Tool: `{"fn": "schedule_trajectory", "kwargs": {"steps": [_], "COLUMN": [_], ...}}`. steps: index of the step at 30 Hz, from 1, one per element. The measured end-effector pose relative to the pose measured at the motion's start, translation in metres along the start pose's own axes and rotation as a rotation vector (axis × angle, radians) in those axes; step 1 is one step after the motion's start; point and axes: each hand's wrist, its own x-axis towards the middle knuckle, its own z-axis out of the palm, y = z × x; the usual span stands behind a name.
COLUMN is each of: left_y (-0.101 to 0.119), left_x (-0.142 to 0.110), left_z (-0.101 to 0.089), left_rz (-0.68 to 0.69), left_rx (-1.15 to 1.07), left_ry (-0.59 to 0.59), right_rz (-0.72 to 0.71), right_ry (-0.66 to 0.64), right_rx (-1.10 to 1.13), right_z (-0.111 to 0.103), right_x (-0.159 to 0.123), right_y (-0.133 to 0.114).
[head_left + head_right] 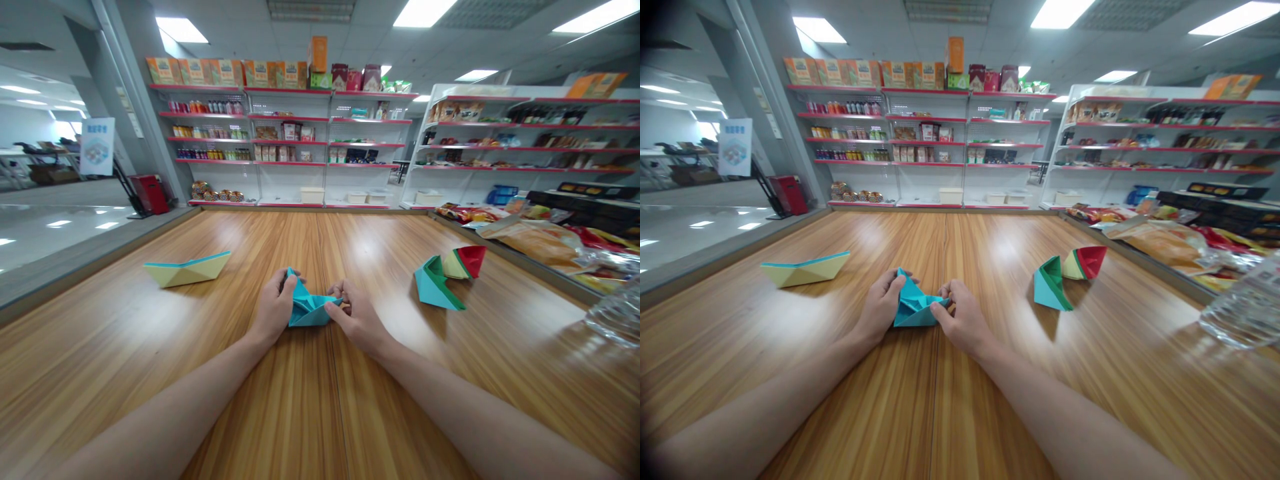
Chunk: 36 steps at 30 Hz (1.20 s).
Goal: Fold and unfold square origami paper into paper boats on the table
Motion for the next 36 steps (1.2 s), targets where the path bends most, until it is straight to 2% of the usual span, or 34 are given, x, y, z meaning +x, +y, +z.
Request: {"fn": "schedule_trajectory", "kwargs": {"steps": [4,9,16,23,25,30,36], "left_y": [0.002,0.001,-0.004,-0.01,-0.006,0.004,0.008], "left_x": [-0.002,-0.002,0.002,0.008,0.008,0.001,-0.005], "left_z": [0.0,-0.002,-0.005,-0.007,-0.005,0.001,-0.003], "left_rz": [0.035,0.026,0.001,-0.085,-0.123,-0.235,-0.325], "left_rx": [-0.015,-0.076,-0.166,-0.385,-0.465,-0.593,-0.693], "left_ry": [-0.059,-0.065,0.069,0.192,0.137,-0.15,-0.389], "right_rz": [-0.012,-0.029,-0.05,-0.06,-0.042,0.007,0.053], "right_ry": [-0.01,-0.03,-0.106,-0.074,-0.033,0.009,0.039], "right_rx": [-0.069,-0.077,-0.096,-0.201,-0.242,-0.243,-0.211], "right_z": [-0.001,-0.001,0.001,0.0,0.0,-0.002,-0.003], "right_x": [0.001,0.001,0.0,0.0,0.0,0.0,0.0], "right_y": [-0.003,-0.008,-0.008,-0.008,-0.008,-0.007,-0.004]}}
